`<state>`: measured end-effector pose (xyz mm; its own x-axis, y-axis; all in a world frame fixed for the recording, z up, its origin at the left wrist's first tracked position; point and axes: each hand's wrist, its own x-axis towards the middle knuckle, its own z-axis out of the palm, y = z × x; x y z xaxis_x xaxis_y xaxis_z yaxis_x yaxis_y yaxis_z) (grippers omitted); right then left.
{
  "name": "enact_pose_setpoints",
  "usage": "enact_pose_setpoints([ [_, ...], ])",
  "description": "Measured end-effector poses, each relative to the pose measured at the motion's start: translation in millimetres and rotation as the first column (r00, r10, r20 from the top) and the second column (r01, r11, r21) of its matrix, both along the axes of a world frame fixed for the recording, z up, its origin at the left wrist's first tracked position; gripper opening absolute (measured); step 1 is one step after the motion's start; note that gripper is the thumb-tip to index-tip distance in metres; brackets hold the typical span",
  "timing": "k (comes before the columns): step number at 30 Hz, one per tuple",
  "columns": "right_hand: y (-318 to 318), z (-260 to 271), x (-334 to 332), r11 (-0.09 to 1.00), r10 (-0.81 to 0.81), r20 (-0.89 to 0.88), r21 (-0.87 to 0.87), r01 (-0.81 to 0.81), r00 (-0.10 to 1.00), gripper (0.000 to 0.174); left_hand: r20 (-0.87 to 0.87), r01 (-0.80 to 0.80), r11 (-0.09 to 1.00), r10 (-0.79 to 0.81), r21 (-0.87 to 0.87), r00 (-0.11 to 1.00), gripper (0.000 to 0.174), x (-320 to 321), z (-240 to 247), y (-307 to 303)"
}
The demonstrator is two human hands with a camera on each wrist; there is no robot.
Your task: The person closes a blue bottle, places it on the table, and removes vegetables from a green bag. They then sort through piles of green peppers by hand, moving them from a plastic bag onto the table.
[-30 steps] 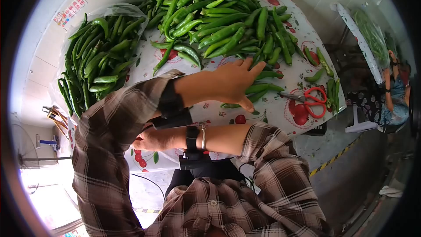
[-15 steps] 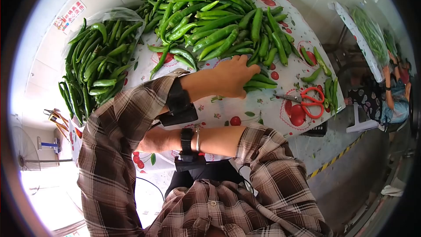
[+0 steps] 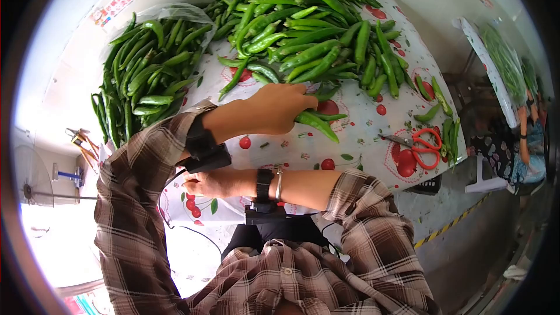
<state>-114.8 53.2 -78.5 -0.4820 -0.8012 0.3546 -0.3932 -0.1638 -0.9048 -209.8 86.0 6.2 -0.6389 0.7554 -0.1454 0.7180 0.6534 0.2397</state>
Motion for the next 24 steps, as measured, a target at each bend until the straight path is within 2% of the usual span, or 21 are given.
enact_pose_setpoints([
  [3, -4.9, -6.6, -2.5, 0.994, 0.0, -0.021, -0.109, -0.002, 1.0, 0.021, 0.052, -0.071, 0.997, 0.072, -0.019, 0.996, 0.036, 9.7, 17.1, -29.7],
  [5, 1.3, 4.7, -4.8, 0.999, 0.031, -0.009, 0.015, -0.031, 0.999, 0.021, 0.039, -0.051, 0.998, 0.05, 0.028, 0.998, 0.037, 18.9, 28.9, -52.6],
  [7, 3.6, 13.4, -5.2, 0.997, 0.071, 0.051, 0.028, -0.072, 0.996, 0.022, 0.023, -0.17, 0.985, 0.17, 0.009, 0.985, 0.038, 34.2, 44.3, -76.4],
  [9, 3.0, 11.9, -5.2, 0.997, 0.076, 0.022, 0.029, -0.077, 0.997, 0.024, -0.008, -0.21, 0.976, 0.211, 0.061, 0.977, 0.039, 49.8, 53.5, -99.2],
  [10, 1.6, 9.8, -4.4, 0.993, 0.117, 0.003, 0.026, -0.117, 0.993, 0.024, -0.001, -0.264, 0.964, 0.264, 0.033, 0.964, 0.039, 57.5, 57.7, -110.7],
  [11, 1.1, 8.3, -3.8, 0.993, 0.112, 0.06, 0.032, -0.114, 0.992, 0.025, -0.018, -0.294, 0.955, 0.295, 0.035, 0.955, 0.039, 65.6, 61.3, -122.4],
  [12, 1.2, 6.4, -3.9, 0.994, 0.098, 0.119, 0.042, -0.103, 0.988, 0.026, -0.031, -0.349, 0.933, 0.353, 0.085, 0.935, 0.038, 74.6, 64.4, -134.6],
  [13, 1.8, 7.7, -4.1, 0.992, 0.115, 0.107, 0.043, -0.121, 0.988, 0.026, -0.038, -0.395, 0.908, 0.404, 0.136, 0.914, 0.036, 83.3, 67.3, -145.8],
  [14, 2.0, 9.4, -4.7, 0.99, 0.107, 0.123, 0.083, -0.118, 0.987, 0.026, 0.009, -0.463, 0.87, 0.468, 0.168, 0.884, 0.037, 92.4, 74.3, -155.8],
  [15, 2.5, 11.0, -4.8, 0.986, 0.095, 0.138, 0.124, -0.113, 0.986, 0.027, 0.002, -0.472, 0.865, 0.479, 0.172, 0.878, 0.037, 98.6, 74.8, -168.2],
  [16, 2.8, 12.0, -4.6, 0.985, 0.102, 0.158, 0.125, -0.122, 0.982, 0.026, -0.037, -0.487, 0.833, 0.513, 0.263, 0.858, 0.037, 102.5, 72.5, -182.5],
  [17, 2.6, 12.3, -4.7, 0.983, 0.111, 0.151, 0.127, -0.131, 0.982, 0.026, -0.074, -0.492, 0.796, 0.548, 0.352, 0.833, 0.038, 106.7, 71.6, -195.9],
  [20, 2.5, 13.8, -5.0, 0.979, 0.114, 0.161, 0.151, -0.138, 0.98, 0.028, -0.255, -0.518, 0.741, 0.649, 0.428, 0.717, 0.04, 114.0, 71.4, -236.3],
  [21, 3.0, 14.6, -4.8, 0.975, 0.112, 0.197, 0.169, -0.147, 0.974, 0.028, -0.229, -0.579, 0.693, 0.704, 0.429, 0.673, 0.043, 115.2, 71.7, -251.0],
  [23, 3.2, 14.7, -4.8, 0.969, 0.116, 0.223, 0.188, -0.16, 0.968, 0.029, -0.119, -0.708, 0.454, 0.875, 0.541, 0.47, 0.044, 116.8, 74.8, -269.1],
  [24, 3.3, 13.2, -5.1, 0.97, 0.116, 0.211, 0.185, -0.156, 0.97, 0.03, -0.123, -0.706, 0.45, 0.877, 0.547, 0.464, 0.044, 114.7, 75.0, -282.5],
])
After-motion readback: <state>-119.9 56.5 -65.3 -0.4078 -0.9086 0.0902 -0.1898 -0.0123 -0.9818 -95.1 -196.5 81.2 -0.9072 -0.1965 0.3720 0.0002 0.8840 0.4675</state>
